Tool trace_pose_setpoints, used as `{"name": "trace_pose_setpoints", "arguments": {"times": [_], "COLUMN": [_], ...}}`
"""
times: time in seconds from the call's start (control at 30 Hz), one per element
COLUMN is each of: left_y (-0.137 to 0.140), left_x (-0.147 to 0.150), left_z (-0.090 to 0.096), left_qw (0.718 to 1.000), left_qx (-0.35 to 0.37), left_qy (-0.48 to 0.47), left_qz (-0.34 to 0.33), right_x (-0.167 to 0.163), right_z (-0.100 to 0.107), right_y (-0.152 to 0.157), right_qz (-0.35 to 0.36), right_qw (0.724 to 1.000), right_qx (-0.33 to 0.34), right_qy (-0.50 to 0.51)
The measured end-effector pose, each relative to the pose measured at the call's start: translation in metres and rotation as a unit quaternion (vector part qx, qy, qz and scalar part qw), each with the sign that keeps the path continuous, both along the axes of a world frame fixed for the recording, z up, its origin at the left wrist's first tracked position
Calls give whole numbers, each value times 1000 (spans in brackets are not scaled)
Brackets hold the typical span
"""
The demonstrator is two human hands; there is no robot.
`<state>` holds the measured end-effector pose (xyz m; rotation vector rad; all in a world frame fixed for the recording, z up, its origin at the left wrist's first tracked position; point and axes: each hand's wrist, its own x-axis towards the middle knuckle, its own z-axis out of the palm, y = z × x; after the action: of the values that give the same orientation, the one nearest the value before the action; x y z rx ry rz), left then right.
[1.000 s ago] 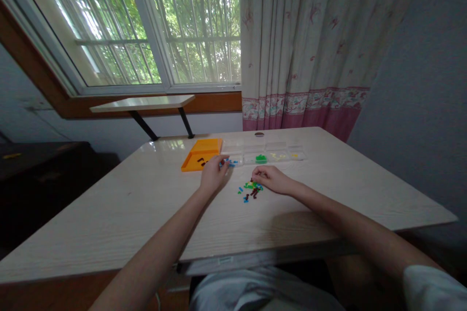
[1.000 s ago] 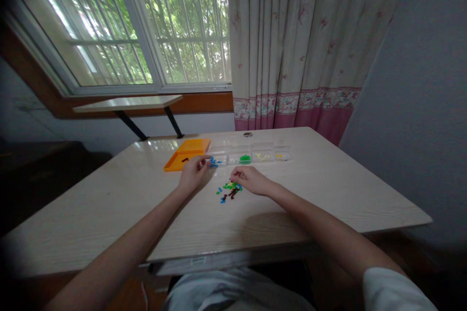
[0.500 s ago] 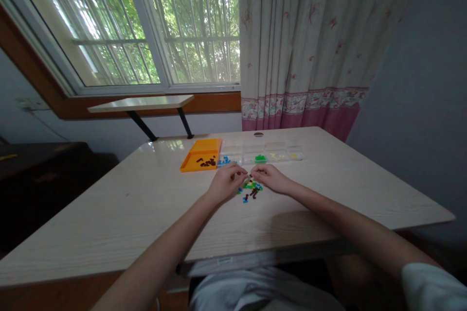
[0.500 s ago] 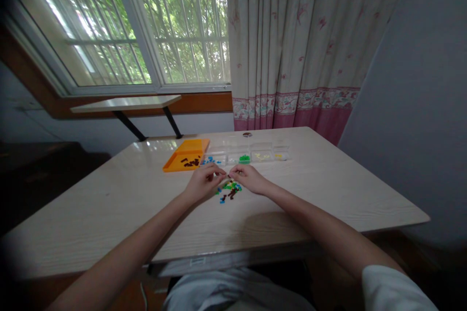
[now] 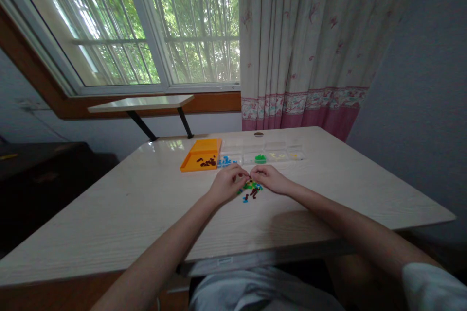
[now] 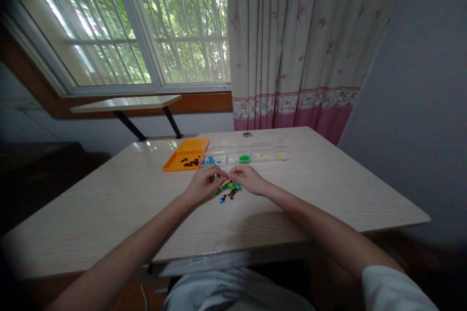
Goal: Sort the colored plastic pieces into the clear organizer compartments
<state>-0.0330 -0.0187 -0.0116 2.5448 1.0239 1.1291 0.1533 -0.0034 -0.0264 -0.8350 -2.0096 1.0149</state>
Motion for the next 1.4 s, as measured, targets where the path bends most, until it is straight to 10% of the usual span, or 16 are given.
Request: {"name": "trace_pose_setpoints", "arguments": {"times": [1.4], "left_y": [5], "left_x": [-17], "left_z": [14], "left_qw": [975], "left_qx": [88], "left_qy": [-133], "left_qz": [153], "right_x": [16], "right_z": [16], "right_y": [-11], "right_qz": [141], "right_qw": [969], "right_qx": [-36], "right_qy": [-201]}}
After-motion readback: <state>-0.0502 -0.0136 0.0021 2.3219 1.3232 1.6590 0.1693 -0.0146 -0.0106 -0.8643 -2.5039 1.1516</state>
